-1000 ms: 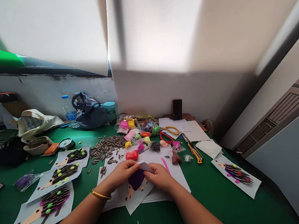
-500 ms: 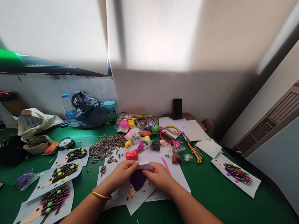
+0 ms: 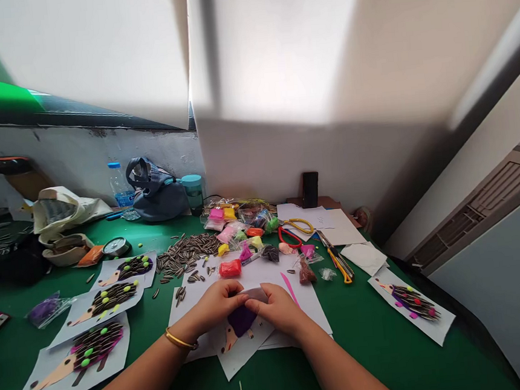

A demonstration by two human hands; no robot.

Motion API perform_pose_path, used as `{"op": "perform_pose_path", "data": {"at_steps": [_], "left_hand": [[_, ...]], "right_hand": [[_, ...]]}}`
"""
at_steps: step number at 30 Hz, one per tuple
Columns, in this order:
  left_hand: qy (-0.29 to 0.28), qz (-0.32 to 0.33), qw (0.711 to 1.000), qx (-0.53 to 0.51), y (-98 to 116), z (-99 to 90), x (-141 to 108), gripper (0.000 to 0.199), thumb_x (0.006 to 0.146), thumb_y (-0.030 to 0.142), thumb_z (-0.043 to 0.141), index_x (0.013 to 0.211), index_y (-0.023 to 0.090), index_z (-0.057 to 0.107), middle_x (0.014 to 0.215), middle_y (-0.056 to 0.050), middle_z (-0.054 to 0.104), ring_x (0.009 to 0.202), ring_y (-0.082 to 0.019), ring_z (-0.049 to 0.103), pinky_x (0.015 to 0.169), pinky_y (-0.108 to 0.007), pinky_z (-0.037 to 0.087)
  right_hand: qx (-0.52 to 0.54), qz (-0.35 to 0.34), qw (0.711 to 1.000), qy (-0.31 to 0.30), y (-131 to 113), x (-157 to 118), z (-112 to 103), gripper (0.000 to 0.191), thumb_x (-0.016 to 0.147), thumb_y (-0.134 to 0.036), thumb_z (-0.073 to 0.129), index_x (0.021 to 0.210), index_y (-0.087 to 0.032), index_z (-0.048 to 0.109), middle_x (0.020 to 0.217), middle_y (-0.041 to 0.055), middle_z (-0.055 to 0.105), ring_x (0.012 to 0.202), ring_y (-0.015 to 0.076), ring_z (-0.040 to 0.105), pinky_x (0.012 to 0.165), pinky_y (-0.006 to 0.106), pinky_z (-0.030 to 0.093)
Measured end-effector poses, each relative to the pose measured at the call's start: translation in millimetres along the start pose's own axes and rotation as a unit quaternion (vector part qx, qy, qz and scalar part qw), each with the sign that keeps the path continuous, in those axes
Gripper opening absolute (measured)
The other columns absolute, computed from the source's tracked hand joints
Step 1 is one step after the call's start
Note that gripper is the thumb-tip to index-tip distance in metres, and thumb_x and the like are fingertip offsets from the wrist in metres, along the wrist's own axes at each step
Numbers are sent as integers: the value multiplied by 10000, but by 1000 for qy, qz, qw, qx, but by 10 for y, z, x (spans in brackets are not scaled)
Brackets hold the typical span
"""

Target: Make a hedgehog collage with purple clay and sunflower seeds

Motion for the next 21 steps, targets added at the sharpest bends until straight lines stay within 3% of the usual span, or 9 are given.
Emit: {"op": "perform_pose_path", "data": {"at_steps": [6, 12, 15, 21], "left_hand": [[-16, 14, 1000, -16, 78, -28, -19, 454, 870, 552, 446, 675, 163, 574, 631, 16, 486, 606, -135, 418, 544, -247, 291], [-54, -8, 998, -16, 48, -52, -76, 259, 745, 399, 616, 645, 178, 526, 626, 44, 461, 590, -122, 402, 531, -243, 274], [-43, -13, 999, -10, 24, -66, -76, 213, 734, 350, 593, 632, 183, 509, 617, 49, 450, 580, -122, 399, 528, -248, 271], [-39, -5, 999, -1, 11, -16, -48, 224, 743, 367, 597, 650, 175, 528, 635, 42, 453, 605, -125, 406, 538, -242, 274]], "right_hand": [[41, 3, 999, 2, -13, 0, 13, 337, 795, -471, 654, 929, -167, 703, 901, 51, 702, 853, 240, 624, 757, 327, 474], [56, 7, 998, 18, -11, -5, -37, 366, 833, -519, 595, 926, -177, 688, 895, 53, 702, 836, 229, 622, 747, 334, 479], [49, 15, 998, 26, 15, -10, -61, 394, 850, -554, 559, 888, -182, 683, 844, 42, 695, 792, 218, 615, 725, 335, 478], [66, 12, 997, 29, 3, -7, -36, 374, 812, -483, 629, 996, -164, 691, 955, 69, 710, 884, 241, 625, 778, 339, 484]]}}
Point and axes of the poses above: each hand's wrist, its own x-axis towards the middle knuckle, its own z-axis out of the palm, y = z × x, the point moved 9 cm from there along x, towards the middle knuckle
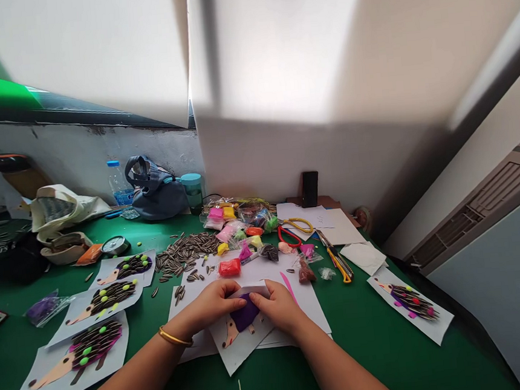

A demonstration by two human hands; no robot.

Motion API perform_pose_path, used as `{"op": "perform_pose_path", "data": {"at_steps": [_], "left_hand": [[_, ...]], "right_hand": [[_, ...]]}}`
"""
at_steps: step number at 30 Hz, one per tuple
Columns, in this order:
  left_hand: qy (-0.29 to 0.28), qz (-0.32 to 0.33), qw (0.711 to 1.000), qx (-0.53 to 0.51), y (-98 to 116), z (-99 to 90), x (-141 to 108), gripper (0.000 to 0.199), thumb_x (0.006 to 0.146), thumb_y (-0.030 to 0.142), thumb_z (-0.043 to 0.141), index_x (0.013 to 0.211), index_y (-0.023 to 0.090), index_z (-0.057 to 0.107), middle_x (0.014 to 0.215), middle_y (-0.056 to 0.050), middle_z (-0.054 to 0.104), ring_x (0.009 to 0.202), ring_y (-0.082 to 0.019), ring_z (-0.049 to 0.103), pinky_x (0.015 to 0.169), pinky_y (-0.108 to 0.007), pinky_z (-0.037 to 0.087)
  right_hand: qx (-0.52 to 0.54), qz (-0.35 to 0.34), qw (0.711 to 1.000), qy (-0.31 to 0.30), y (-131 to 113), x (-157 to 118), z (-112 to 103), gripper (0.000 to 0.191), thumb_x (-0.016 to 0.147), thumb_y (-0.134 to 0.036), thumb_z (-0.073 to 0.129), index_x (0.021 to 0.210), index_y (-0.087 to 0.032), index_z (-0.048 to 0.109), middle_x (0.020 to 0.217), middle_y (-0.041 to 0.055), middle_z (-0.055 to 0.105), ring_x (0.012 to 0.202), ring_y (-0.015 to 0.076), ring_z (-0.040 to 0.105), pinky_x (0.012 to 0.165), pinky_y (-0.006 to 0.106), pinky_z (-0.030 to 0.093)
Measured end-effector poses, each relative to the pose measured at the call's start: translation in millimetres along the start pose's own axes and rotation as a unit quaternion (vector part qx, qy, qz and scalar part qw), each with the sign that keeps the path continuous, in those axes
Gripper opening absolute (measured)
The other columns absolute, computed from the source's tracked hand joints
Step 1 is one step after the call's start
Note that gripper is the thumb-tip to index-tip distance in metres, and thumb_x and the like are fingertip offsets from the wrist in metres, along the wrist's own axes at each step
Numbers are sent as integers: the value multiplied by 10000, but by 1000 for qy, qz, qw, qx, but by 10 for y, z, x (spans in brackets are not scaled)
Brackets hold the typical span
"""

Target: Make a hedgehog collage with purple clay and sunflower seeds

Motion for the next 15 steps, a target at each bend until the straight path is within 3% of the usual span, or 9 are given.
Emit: {"op": "perform_pose_path", "data": {"at_steps": [7, 12, 15], "left_hand": [[53, 9, 998, -13, 28, -71, 19, 285, 780, 431, 568, 669, 170, 588, 680, 6, 536, 671, -153, 476, 581, -244, 339], [43, -13, 996, -72, -20, -82, 21, 385, 788, 535, 575, 735, 158, 633, 710, -8, 577, 677, -162, 501, 600, -253, 371], [61, -12, 987, -146, -16, -119, 10, 426, 788, 578, 603, 793, 156, 660, 796, -27, 631, 757, -186, 554, 673, -271, 425]], "right_hand": [[-9, 6, 1000, -10, 42, 11, -17, 404, 864, -546, 528, 909, -176, 683, 825, 38, 684, 792, 217, 618, 705, 327, 482], [54, 47, 997, -33, 84, -15, 47, 413, 739, -511, 700, 988, -183, 667, 888, 44, 711, 789, 228, 652, 694, 336, 516], [101, 69, 992, -25, 136, -22, 70, 469, 707, -535, 729, 1003, -179, 651, 810, 41, 717, 715, 232, 667, 663, 357, 534]]}}
Point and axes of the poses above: each hand's wrist, its own x-axis towards the middle knuckle, its own z-axis out of the palm, y = z × x, the point moved 9 cm from there along x, towards the middle knuckle
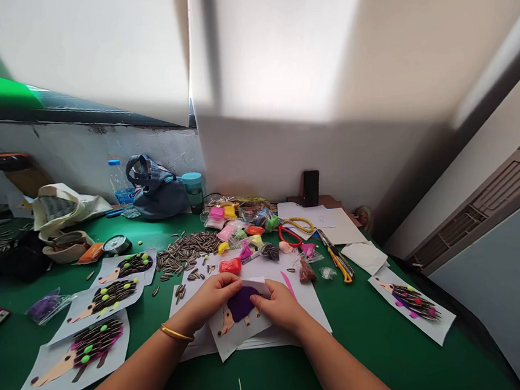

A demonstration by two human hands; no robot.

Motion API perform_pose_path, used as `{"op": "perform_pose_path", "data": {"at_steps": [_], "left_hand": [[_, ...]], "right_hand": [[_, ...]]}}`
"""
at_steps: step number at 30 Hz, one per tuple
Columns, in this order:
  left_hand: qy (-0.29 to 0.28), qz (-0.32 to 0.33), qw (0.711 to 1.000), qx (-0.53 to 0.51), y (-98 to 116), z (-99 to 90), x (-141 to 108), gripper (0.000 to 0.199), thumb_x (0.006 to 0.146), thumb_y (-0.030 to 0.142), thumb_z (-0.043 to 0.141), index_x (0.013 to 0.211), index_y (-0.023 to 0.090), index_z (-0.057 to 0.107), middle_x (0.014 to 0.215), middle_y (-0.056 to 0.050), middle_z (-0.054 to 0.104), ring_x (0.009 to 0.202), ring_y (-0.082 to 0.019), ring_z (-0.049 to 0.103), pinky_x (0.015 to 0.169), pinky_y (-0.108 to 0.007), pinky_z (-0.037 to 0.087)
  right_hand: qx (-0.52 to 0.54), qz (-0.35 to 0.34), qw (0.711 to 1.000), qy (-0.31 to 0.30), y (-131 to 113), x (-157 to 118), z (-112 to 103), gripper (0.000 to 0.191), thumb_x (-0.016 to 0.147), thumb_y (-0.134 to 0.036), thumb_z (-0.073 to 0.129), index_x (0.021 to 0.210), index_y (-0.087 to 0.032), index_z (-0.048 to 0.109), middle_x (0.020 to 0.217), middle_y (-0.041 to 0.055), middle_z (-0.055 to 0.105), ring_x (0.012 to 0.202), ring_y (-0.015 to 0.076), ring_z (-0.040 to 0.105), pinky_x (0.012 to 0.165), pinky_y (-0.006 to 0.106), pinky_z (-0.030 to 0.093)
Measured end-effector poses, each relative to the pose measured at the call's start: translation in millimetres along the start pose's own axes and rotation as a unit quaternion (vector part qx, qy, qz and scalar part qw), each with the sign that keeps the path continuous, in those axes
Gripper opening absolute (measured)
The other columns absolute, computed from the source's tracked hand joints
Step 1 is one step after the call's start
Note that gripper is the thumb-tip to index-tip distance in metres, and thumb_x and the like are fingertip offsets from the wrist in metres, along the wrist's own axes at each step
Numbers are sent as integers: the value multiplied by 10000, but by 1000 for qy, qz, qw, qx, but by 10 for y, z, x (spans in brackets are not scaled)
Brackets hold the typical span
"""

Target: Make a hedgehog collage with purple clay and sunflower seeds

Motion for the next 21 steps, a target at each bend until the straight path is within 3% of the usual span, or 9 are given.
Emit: {"op": "perform_pose_path", "data": {"at_steps": [4, 7, 12, 16, 21], "left_hand": [[40, -42, 973, -225, -43, -55, -33, 563, 836, 688, 508, 1038, 183, 651, 981, -71, 686, 922, -230, 622, 757, -311, 487], [27, -71, 942, -326, -74, 8, -66, 649, 828, 739, 473, 1176, 206, 602, 1076, -101, 685, 971, -236, 642, 753, -313, 499], [-3, -71, 957, -280, -141, 172, -70, 625, 698, 507, 784, 1229, 238, 594, 1199, -92, 662, 1047, -233, 614, 736, -261, 455], [51, -84, 958, -271, -255, 157, -56, 588, 704, 449, 777, 1208, 202, 603, 1134, -92, 688, 946, -206, 632, 684, -240, 429], [60, -80, 964, -247, -219, 80, -73, 583, 692, 411, 773, 1187, 157, 598, 1032, -89, 696, 822, -174, 636, 636, -225, 445]], "right_hand": [[70, -53, 991, 99, -51, 10, -196, 518, 737, -554, 725, 1072, -165, 654, 967, 100, 737, 894, 290, 684, 820, 432, 537], [148, -70, 974, 159, -58, 6, -316, 608, 751, -580, 709, 1198, -180, 615, 1126, 123, 708, 1015, 319, 664, 890, 473, 521], [164, -83, 972, 147, -75, 14, -262, 662, 801, -596, 653, 1322, -203, 540, 1161, 125, 695, 1019, 323, 665, 862, 471, 535], [187, -86, 970, 132, -69, -5, -207, 633, 794, -570, 676, 1294, -201, 560, 1143, 116, 701, 1017, 312, 663, 852, 447, 537], [195, -49, 966, 162, -9, -24, -331, 639, 745, -543, 726, 1263, -211, 552, 1044, 79, 722, 868, 276, 695, 720, 382, 557]]}}
Point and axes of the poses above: each hand's wrist, its own x-axis towards the middle knuckle, its own z-axis out of the palm, y = z × x, the point moved 9 cm from there along x, towards the middle knuckle
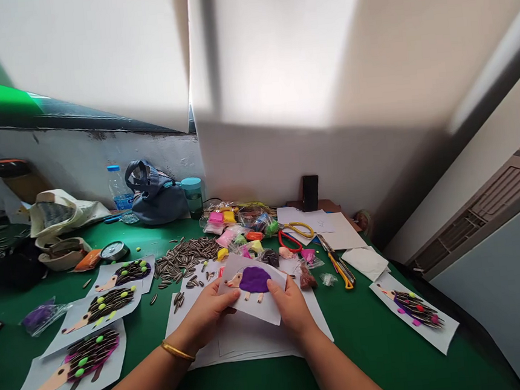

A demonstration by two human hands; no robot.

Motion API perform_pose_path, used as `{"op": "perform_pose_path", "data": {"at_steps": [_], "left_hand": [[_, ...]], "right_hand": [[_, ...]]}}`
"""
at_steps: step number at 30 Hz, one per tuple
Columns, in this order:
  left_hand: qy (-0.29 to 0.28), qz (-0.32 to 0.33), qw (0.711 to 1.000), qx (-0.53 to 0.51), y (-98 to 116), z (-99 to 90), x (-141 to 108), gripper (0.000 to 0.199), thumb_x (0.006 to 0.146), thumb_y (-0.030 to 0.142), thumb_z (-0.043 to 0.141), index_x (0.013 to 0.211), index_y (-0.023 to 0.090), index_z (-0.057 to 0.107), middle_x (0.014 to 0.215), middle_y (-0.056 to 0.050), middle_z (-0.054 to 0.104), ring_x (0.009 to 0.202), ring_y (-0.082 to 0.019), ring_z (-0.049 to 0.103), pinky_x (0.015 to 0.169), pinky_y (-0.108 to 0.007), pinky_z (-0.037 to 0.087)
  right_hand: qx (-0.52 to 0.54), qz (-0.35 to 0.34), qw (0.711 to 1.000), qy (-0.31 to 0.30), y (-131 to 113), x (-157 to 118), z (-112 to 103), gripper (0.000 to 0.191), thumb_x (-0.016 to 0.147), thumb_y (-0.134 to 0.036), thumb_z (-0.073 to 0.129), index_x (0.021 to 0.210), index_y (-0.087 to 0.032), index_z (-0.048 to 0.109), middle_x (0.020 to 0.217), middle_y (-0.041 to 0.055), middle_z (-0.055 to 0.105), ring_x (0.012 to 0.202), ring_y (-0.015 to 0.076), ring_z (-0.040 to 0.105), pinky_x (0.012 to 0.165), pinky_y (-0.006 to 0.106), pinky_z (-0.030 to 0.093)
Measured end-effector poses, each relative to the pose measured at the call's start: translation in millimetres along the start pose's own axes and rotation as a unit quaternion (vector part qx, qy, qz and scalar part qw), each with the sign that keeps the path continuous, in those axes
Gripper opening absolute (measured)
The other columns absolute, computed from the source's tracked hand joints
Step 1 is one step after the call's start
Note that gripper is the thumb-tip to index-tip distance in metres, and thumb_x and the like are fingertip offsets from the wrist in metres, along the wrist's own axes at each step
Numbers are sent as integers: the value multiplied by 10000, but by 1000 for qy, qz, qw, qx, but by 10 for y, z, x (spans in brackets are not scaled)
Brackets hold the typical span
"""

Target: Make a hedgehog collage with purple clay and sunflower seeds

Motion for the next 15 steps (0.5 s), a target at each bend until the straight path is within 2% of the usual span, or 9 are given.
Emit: {"op": "perform_pose_path", "data": {"at_steps": [3, 5, 6, 7, 9, 10, 12, 14, 15], "left_hand": [[-14, 20, 997, 78, 69, -22, -43, 659, 721, 425, 731, 1292, 164, 532, 1107, -112, 674, 850, -210, 646, 629, -260, 485], [8, 64, 982, 179, 152, -83, -106, 694, 752, 427, 696, 1362, 179, 475, 1178, -126, 643, 918, -248, 644, 677, -317, 522], [38, 106, 962, 248, 233, -124, -162, 695, 778, 416, 677, 1395, 194, 445, 1214, -127, 622, 979, -261, 630, 748, -352, 530], [83, 149, 930, 327, 323, -165, -241, 675, 805, 392, 655, 1417, 222, 425, 1234, -119, 606, 1031, -274, 611, 823, -400, 523], [154, 237, 846, 453, 489, -148, -448, 577, 826, 320, 628, 1374, 223, 478, 1275, -126, 578, 1136, -305, 558, 956, -492, 466], [142, 280, 811, 494, 522, -44, -542, 481, 846, 292, 605, 1317, 224, 534, 1260, -122, 587, 1165, -306, 542, 986, -503, 447], [34, 345, 759, 551, 440, 283, -689, 310, 881, 256, 574, 1188, 241, 617, 1148, -93, 644, 1069, -261, 590, 932, -441, 493], [-67, 380, 718, 580, 273, 558, -814, 221, 876, 233, 585, 1088, 237, 647, 1065, -72, 681, 1011, -236, 612, 907, -396, 511], [-86, 394, 701, 589, 205, 643, -861, 198, 871, 252, 600, 1061, 229, 651, 1037, -73, 689, 994, -231, 618, 904, -386, 514]], "right_hand": [[-80, -16, 996, 20, -78, 58, -158, 655, 728, -504, 726, 1290, -231, 530, 984, 56, 715, 780, 245, 689, 650, 346, 550], [-172, -30, 985, 15, -129, 93, -226, 621, 732, -461, 706, 1288, -234, 545, 934, 38, 706, 767, 231, 675, 648, 335, 545], [-223, -32, 974, 5, -140, 104, -237, 592, 741, -437, 688, 1282, -235, 556, 920, 29, 702, 771, 228, 668, 659, 335, 543], [-275, -36, 961, -7, -146, 108, -235, 560, 752, -411, 669, 1274, -236, 567, 930, 25, 699, 791, 227, 663, 688, 341, 541], [-363, -54, 930, -28, -158, 95, -199, 503, 781, -362, 627, 1266, -240, 577, 1032, 32, 692, 896, 235, 653, 796, 364, 527], [-398, -69, 914, -36, -168, 79, -168, 487, 795, -342, 608, 1270, -242, 573, 1109, 38, 678, 972, 241, 640, 859, 374, 508], [-452, -103, 885, -46, -188, 39, -106, 479, 824, -324, 575, 1297, -249, 548, 1238, 51, 634, 1093, 247, 601, 943, 385, 470], [-500, -139, 854, -39, -232, -3, -69, 486, 851, -324, 556, 1328, -244, 520, 1252, 73, 620, 1113, 252, 588, 951, 395, 465], [-524, -162, 836, -28, -273, -25, -60, 484, 858, -325, 556, 1333, -238, 517, 1235, 86, 619, 1107, 257, 586, 951, 404, 463]]}}
Point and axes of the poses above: each hand's wrist, its own x-axis towards the middle knuckle, its own z-axis out of the palm, y = z × x, the point moved 9 cm from there along x, towards the middle knuckle
